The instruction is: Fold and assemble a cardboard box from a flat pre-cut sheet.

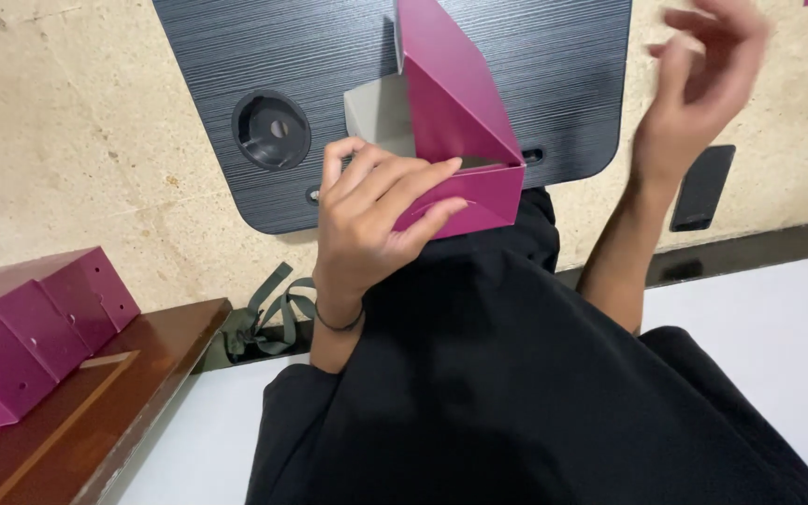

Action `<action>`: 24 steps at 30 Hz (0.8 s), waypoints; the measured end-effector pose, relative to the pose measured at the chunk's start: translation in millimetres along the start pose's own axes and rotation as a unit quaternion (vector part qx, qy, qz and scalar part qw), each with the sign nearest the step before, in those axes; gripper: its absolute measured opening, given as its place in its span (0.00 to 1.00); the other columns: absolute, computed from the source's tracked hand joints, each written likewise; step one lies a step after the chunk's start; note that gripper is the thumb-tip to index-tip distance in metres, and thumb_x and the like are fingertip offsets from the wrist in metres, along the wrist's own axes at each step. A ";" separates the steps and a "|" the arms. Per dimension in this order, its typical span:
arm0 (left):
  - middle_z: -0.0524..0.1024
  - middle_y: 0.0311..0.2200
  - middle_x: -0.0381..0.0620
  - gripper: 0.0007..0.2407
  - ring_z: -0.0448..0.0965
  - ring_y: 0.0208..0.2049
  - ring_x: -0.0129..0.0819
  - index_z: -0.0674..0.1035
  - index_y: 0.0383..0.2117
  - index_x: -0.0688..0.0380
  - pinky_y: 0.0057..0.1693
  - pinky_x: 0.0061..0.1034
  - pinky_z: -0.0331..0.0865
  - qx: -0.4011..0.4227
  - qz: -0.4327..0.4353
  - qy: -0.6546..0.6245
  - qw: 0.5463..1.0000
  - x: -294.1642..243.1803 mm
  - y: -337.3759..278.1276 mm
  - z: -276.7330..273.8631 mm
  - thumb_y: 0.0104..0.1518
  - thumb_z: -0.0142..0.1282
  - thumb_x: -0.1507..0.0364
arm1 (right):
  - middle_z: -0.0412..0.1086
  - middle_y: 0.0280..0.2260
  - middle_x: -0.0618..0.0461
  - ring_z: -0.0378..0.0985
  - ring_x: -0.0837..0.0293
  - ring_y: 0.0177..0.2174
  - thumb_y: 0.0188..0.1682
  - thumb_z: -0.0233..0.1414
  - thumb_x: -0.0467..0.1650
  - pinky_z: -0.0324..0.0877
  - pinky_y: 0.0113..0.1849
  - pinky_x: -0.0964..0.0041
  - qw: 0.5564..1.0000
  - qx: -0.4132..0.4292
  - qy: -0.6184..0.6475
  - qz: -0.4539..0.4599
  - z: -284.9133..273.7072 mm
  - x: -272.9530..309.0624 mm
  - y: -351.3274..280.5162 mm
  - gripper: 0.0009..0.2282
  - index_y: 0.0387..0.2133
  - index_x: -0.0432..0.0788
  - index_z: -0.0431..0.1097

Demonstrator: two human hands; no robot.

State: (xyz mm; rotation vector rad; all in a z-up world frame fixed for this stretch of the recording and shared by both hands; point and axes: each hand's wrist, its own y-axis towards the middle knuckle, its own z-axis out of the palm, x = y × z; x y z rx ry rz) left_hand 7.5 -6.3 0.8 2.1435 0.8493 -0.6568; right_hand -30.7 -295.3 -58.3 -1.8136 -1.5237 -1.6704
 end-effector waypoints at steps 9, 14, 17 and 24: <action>0.82 0.30 0.36 0.04 0.74 0.28 0.31 0.86 0.34 0.52 0.53 0.35 0.59 -0.051 0.044 0.015 0.998 4.3 -4.9 0.9 0.56 0.72 0.73 | 0.39 0.68 0.31 0.81 0.32 0.49 0.53 0.66 0.34 0.77 0.54 0.44 0.720 -0.185 -0.427 0.515 -127.9 -258.2 -195.3 0.46 0.68 0.40 0.29; 0.82 0.28 0.34 0.06 0.72 0.25 0.34 0.87 0.35 0.47 0.50 0.38 0.64 -0.105 0.100 0.067 0.987 24.3 -19.9 14.3 0.57 0.67 0.76 | 0.34 0.70 0.28 0.82 0.38 0.41 0.58 0.59 0.42 0.76 0.47 0.45 0.684 -0.187 -0.468 0.528 -139.5 -270.7 -250.4 0.44 0.70 0.45 0.26; 0.83 0.27 0.38 0.06 0.73 0.27 0.36 0.86 0.38 0.49 0.49 0.37 0.63 -0.073 0.085 0.114 0.987 32.9 -21.4 31.2 0.58 0.68 0.77 | 0.30 0.71 0.26 0.82 0.42 0.34 0.61 0.54 0.48 0.76 0.41 0.46 0.655 -0.186 -0.502 0.533 -148.0 -273.5 -269.3 0.43 0.71 0.48 0.23; 0.84 0.35 0.36 0.08 0.80 0.39 0.35 0.86 0.43 0.50 0.58 0.45 0.64 -0.022 0.042 0.120 0.992 52.0 -39.3 67.6 0.59 0.71 0.73 | 0.38 0.70 0.27 0.82 0.40 0.35 0.63 0.52 0.50 0.73 0.40 0.43 0.664 -0.158 -0.517 0.518 -149.9 -272.4 -268.4 0.40 0.71 0.47 0.26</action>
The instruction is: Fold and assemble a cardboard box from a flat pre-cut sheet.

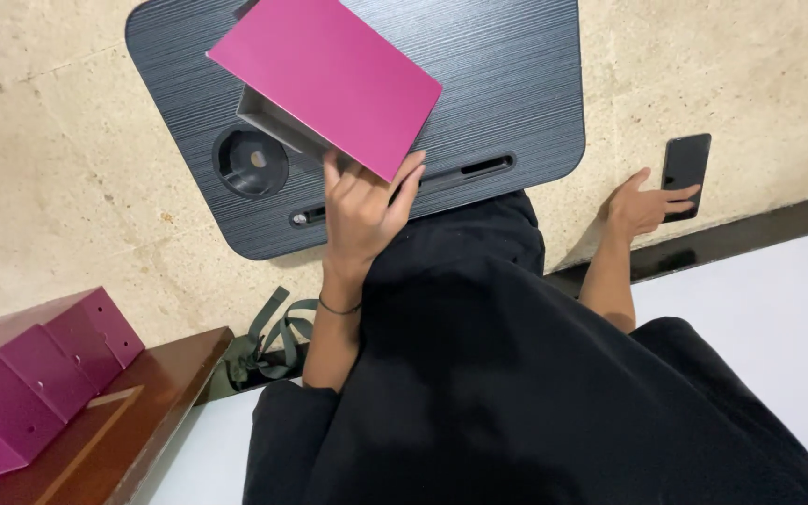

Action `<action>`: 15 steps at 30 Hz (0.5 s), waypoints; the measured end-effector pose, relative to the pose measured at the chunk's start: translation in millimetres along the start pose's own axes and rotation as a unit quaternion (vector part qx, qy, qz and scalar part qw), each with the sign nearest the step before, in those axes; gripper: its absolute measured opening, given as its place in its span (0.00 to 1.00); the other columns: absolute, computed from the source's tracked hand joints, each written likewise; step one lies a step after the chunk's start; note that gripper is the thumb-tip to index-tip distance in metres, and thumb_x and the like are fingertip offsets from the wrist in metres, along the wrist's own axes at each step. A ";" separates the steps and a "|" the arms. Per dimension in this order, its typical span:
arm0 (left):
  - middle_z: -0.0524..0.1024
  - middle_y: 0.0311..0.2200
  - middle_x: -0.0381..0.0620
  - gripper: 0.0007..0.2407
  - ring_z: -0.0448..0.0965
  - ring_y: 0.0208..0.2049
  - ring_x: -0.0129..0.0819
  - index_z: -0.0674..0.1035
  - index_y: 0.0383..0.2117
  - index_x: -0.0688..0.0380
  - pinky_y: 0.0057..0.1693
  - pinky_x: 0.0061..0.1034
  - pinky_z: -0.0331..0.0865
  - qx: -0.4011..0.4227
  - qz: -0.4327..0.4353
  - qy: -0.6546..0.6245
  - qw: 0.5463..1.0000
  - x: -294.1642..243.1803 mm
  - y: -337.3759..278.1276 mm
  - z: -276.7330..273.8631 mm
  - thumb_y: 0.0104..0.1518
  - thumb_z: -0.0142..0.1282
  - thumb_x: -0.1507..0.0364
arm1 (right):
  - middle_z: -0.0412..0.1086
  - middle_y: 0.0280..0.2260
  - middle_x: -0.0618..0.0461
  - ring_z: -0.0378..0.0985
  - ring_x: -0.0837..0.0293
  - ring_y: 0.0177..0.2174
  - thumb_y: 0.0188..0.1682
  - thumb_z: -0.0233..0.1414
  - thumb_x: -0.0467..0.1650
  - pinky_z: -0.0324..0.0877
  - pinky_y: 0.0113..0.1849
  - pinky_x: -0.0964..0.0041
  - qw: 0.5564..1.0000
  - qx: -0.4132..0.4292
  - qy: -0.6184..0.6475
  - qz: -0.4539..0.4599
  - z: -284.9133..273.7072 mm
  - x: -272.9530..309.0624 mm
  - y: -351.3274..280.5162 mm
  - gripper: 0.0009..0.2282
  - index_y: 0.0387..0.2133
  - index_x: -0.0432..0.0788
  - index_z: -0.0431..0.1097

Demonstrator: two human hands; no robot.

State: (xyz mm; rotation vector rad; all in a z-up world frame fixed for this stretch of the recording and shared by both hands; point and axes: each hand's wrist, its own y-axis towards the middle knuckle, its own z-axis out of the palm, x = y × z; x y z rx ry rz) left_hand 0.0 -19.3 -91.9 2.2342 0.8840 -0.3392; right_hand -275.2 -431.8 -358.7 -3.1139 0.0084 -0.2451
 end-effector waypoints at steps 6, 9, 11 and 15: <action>0.81 0.27 0.38 0.04 0.76 0.29 0.34 0.86 0.33 0.55 0.58 0.44 0.63 0.004 0.056 -0.040 0.998 10.1 1.2 -28.3 0.59 0.70 0.70 | 0.46 0.69 0.36 0.80 0.36 0.41 0.62 0.53 0.50 0.70 0.42 0.39 0.999 0.005 0.026 -0.028 -5.3 3.1 -1.4 0.40 0.70 0.46 0.29; 0.83 0.21 0.36 0.13 0.80 0.22 0.27 0.84 0.22 0.53 0.56 0.34 0.60 -0.078 0.070 -0.041 0.994 20.6 -5.5 -39.7 0.66 0.54 0.68 | 0.40 0.71 0.37 0.80 0.35 0.47 0.63 0.54 0.46 0.73 0.47 0.40 0.995 -0.031 0.099 -0.012 -25.8 26.7 -6.4 0.40 0.70 0.47 0.27; 0.72 0.16 0.31 0.09 0.68 0.18 0.23 0.75 0.18 0.48 0.39 0.26 0.53 0.090 0.092 -0.080 0.988 69.2 8.1 -77.5 0.57 0.52 0.68 | 0.42 0.71 0.40 0.65 0.39 0.59 0.62 0.59 0.40 0.62 0.58 0.46 0.975 -0.093 0.185 -0.076 -0.7 26.1 25.4 0.38 0.71 0.47 0.33; 0.67 0.49 0.56 0.19 0.69 0.51 0.47 0.73 0.48 0.60 0.55 0.46 0.70 -0.111 -0.001 -0.061 0.992 87.1 4.8 -72.6 0.46 0.54 0.74 | 0.55 0.68 0.52 0.69 0.51 0.65 0.54 0.67 0.22 0.63 0.67 0.50 0.856 -0.159 0.404 -0.280 -18.9 104.1 40.2 0.37 0.69 0.51 0.47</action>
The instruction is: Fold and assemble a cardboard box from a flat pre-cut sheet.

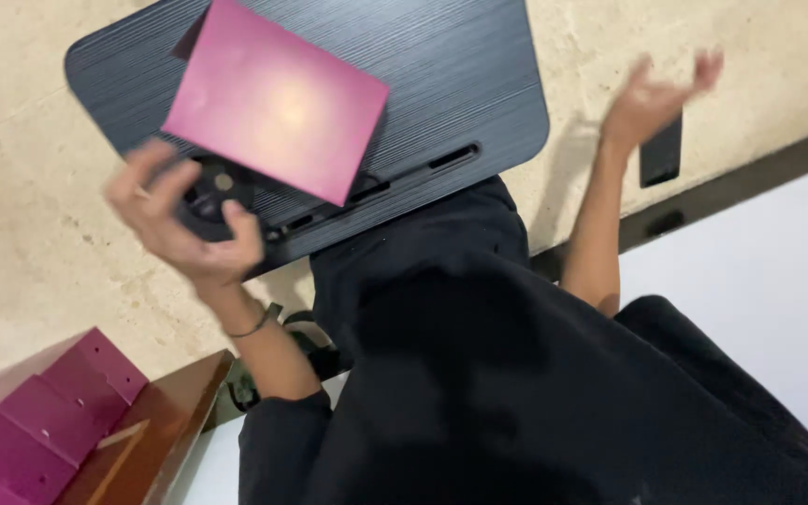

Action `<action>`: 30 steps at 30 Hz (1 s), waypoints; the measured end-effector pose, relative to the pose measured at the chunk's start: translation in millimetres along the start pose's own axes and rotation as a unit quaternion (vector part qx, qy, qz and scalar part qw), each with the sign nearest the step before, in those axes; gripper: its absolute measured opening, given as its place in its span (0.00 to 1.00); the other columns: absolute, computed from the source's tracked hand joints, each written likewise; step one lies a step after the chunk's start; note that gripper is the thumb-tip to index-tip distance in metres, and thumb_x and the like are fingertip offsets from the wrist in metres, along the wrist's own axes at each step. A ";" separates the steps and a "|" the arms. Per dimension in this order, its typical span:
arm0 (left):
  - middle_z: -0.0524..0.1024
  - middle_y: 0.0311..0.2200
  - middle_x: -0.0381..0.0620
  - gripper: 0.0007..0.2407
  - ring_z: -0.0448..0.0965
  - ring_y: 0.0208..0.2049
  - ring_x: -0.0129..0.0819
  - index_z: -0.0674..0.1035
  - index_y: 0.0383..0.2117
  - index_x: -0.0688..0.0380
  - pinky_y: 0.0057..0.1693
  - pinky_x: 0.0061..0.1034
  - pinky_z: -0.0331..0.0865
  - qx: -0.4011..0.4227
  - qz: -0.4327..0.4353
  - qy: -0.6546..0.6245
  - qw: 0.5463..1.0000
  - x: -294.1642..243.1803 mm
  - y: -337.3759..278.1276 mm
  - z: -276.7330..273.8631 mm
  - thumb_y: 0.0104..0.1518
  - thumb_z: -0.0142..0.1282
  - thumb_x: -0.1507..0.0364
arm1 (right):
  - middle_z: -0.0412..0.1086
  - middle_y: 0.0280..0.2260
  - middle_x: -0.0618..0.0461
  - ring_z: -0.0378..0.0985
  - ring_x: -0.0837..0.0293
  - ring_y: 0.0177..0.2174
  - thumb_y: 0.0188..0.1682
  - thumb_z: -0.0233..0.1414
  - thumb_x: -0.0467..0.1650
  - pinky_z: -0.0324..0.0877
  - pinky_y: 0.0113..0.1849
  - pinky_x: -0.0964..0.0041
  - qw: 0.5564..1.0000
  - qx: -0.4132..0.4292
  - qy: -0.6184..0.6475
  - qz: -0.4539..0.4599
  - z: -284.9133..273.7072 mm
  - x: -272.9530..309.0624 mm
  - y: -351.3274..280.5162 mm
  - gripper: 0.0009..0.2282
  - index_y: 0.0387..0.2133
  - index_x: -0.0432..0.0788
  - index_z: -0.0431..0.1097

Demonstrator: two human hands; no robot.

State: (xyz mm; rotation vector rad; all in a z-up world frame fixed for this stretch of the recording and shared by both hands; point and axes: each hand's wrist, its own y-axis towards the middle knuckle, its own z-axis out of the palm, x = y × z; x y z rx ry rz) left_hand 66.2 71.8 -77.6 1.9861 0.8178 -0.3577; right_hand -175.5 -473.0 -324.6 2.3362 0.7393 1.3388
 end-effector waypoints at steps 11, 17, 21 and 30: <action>0.57 0.69 0.61 0.27 0.62 0.70 0.59 0.61 0.69 0.50 0.72 0.57 0.61 0.221 -0.156 -0.033 0.962 -8.2 9.6 -0.1 0.65 0.59 0.68 | 0.72 0.46 0.43 0.80 0.54 0.32 0.54 0.53 0.30 0.74 0.31 0.68 0.808 0.480 0.268 -0.211 -6.2 351.5 -41.5 0.19 0.59 0.43 0.59; 0.71 0.55 0.59 0.19 0.71 0.56 0.51 0.72 0.59 0.59 0.62 0.44 0.69 0.070 -0.192 0.024 0.979 -37.6 -12.6 9.7 0.63 0.61 0.73 | 0.52 0.67 0.38 0.77 0.46 0.51 0.55 0.52 0.33 0.82 0.42 0.63 0.753 0.551 0.277 -0.230 -10.4 367.7 -44.7 0.27 0.67 0.45 0.53; 0.76 0.40 0.52 0.16 0.73 0.41 0.44 0.78 0.51 0.62 0.54 0.38 0.68 0.005 -0.177 0.061 0.982 -48.7 -19.1 12.7 0.58 0.67 0.81 | 0.60 0.62 0.39 0.78 0.43 0.50 0.58 0.56 0.32 0.77 0.49 0.53 0.767 0.531 0.247 -0.263 -2.3 367.3 -34.9 0.22 0.64 0.45 0.60; 0.71 0.36 0.48 0.12 0.73 0.39 0.39 0.81 0.49 0.59 0.57 0.42 0.69 -0.081 -0.152 0.054 0.984 -42.3 -20.1 19.7 0.63 0.64 0.69 | 0.71 0.52 0.41 0.79 0.51 0.41 0.59 0.56 0.23 0.82 0.38 0.66 0.800 0.467 0.309 -0.215 6.6 361.3 -27.6 0.19 0.62 0.43 0.60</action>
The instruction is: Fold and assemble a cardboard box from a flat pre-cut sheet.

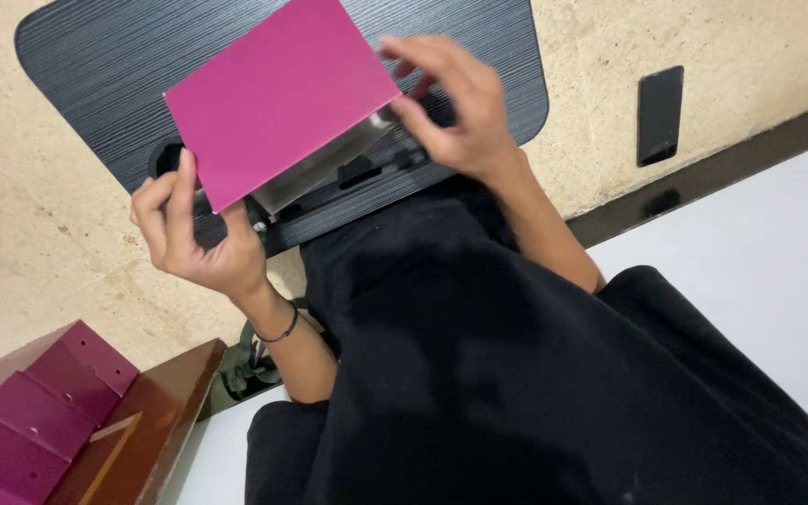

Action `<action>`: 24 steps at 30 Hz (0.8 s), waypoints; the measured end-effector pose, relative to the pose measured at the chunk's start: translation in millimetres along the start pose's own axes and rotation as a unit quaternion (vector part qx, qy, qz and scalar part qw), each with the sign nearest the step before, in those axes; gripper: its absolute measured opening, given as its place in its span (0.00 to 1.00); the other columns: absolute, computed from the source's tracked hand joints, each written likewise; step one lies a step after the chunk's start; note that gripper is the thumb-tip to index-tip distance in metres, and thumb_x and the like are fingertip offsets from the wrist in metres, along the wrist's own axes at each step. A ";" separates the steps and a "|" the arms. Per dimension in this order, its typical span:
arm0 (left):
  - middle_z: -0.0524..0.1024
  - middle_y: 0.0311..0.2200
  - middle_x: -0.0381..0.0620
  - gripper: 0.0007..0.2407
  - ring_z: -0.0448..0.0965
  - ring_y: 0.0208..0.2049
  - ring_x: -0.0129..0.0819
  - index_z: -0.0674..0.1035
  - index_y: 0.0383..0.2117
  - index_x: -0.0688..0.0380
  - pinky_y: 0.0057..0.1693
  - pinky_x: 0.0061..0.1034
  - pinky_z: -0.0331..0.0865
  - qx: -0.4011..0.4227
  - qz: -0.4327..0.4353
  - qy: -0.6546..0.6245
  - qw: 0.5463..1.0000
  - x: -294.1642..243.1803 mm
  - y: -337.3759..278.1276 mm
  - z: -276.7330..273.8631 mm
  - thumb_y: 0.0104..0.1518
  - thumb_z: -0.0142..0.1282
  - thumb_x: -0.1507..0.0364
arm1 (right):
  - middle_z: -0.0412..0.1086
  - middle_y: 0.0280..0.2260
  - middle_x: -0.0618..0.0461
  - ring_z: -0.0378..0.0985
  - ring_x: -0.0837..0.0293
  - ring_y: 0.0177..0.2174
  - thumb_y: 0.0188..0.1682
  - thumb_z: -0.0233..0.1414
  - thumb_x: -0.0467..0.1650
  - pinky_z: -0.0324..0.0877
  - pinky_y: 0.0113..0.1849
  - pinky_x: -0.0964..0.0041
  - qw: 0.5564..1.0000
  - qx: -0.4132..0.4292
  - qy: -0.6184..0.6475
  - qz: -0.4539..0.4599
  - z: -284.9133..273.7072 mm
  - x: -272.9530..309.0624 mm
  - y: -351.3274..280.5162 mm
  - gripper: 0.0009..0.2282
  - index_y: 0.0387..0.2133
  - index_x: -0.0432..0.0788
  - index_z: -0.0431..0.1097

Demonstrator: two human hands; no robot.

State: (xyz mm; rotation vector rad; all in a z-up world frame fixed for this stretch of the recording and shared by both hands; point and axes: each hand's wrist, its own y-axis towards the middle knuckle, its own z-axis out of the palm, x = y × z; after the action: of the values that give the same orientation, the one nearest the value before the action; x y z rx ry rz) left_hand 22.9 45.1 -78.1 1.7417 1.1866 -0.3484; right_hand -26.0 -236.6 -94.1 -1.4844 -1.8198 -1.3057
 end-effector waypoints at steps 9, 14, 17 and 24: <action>0.72 0.37 0.52 0.12 0.72 0.39 0.45 0.80 0.50 0.62 0.51 0.41 0.70 0.032 0.012 -0.009 0.999 -3.9 0.6 -2.3 0.64 0.65 0.72 | 0.59 0.50 0.49 0.79 0.58 0.38 0.42 0.54 0.17 0.83 0.33 0.76 0.743 -0.417 -0.354 0.386 -99.6 -196.4 -198.2 0.22 0.49 0.41 0.57; 0.76 0.32 0.57 0.13 0.76 0.35 0.47 0.87 0.43 0.71 0.59 0.38 0.65 0.004 0.045 -0.043 0.998 27.2 -10.6 -4.4 0.53 0.77 0.79 | 0.43 0.66 0.32 0.78 0.24 0.48 0.45 0.69 0.29 0.75 0.48 0.26 0.699 -0.330 -0.397 0.495 -90.5 -215.2 -289.3 0.30 0.52 0.40 0.54; 0.76 0.33 0.57 0.13 0.77 0.35 0.47 0.87 0.43 0.71 0.60 0.38 0.65 0.009 0.039 -0.037 0.999 28.7 -12.7 -5.7 0.54 0.76 0.78 | 0.45 0.65 0.31 0.78 0.23 0.47 0.46 0.71 0.33 0.76 0.46 0.26 0.699 -0.320 -0.417 0.485 -91.3 -212.3 -293.3 0.32 0.54 0.41 0.53; 0.76 0.34 0.58 0.13 0.77 0.36 0.48 0.87 0.43 0.70 0.60 0.38 0.66 0.002 0.036 -0.030 0.999 33.1 -14.9 -5.0 0.54 0.76 0.78 | 0.54 0.64 0.45 0.81 0.28 0.44 0.43 0.72 0.44 0.77 0.46 0.30 0.650 -0.317 -0.435 0.536 -94.1 -230.8 -304.0 0.35 0.54 0.49 0.54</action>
State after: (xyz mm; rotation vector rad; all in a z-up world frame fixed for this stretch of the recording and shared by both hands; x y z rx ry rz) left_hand 25.3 68.7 -106.0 1.7615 1.0774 -0.3584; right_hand -253.1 -424.5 -354.2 -3.1995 -0.2875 -0.5288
